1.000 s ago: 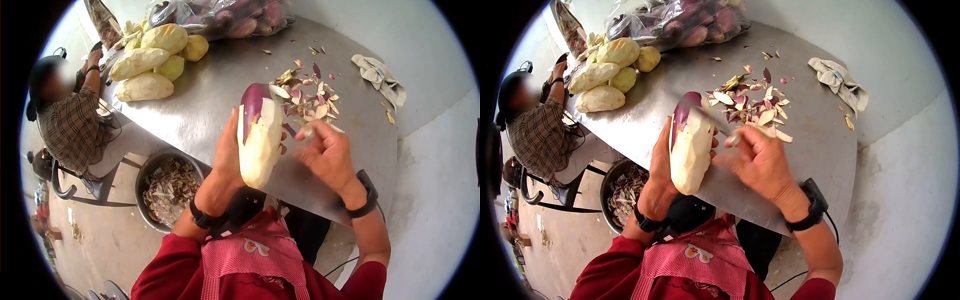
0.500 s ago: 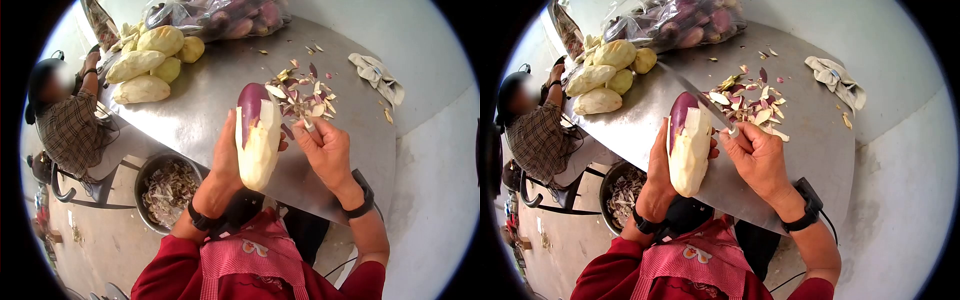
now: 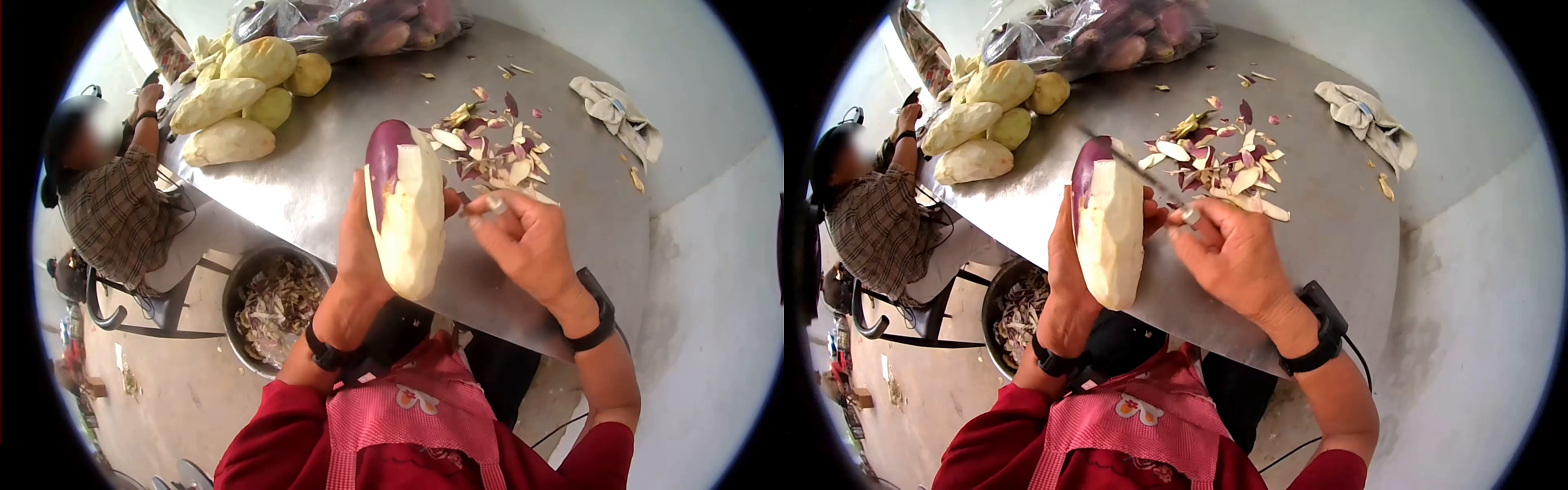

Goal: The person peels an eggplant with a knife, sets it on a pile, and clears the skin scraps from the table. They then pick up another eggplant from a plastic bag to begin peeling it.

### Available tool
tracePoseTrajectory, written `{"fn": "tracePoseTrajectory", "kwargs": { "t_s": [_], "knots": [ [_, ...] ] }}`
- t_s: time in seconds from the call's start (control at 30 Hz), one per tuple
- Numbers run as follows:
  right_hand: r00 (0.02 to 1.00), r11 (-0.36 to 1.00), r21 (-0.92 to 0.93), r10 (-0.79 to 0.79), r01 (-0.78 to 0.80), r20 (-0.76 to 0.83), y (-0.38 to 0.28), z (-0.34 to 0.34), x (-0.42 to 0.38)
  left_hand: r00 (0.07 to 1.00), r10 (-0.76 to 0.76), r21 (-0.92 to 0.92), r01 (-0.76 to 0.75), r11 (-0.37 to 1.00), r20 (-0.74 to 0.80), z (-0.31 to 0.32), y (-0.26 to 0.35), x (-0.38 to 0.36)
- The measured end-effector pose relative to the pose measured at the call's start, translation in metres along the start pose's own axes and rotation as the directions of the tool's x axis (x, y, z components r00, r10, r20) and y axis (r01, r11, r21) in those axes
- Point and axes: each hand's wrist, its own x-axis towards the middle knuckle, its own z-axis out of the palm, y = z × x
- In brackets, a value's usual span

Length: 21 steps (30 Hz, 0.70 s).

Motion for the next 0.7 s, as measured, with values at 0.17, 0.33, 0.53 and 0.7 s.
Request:
{"fn": "tracePoseTrajectory", "kwargs": {
  "t_s": [0.17,0.33,0.53,0.7],
  "knots": [
    [0.983,0.996,0.004,0.086,-0.088,0.160,-0.006,0.009,-0.002,0.999,0.005,-0.012,-0.005,1.000,-0.049,0.000,-0.002,-0.003],
    [0.984,0.997,0.012,0.074,-0.077,0.163,-0.003,0.010,0.000,0.999,-0.025,-0.036,0.024,0.999,-0.042,0.002,-0.002,-0.004],
    [0.989,0.999,0.039,0.020,-0.026,0.149,-0.005,0.007,-0.003,0.998,-0.028,-0.116,0.035,0.993,0.060,0.001,-0.002,-0.003],
    [0.997,0.999,-0.005,-0.031,0.032,0.076,-0.011,0.014,-0.007,0.996,-0.007,-0.134,0.019,0.991,0.092,0.001,-0.002,-0.002]
  ]
}}
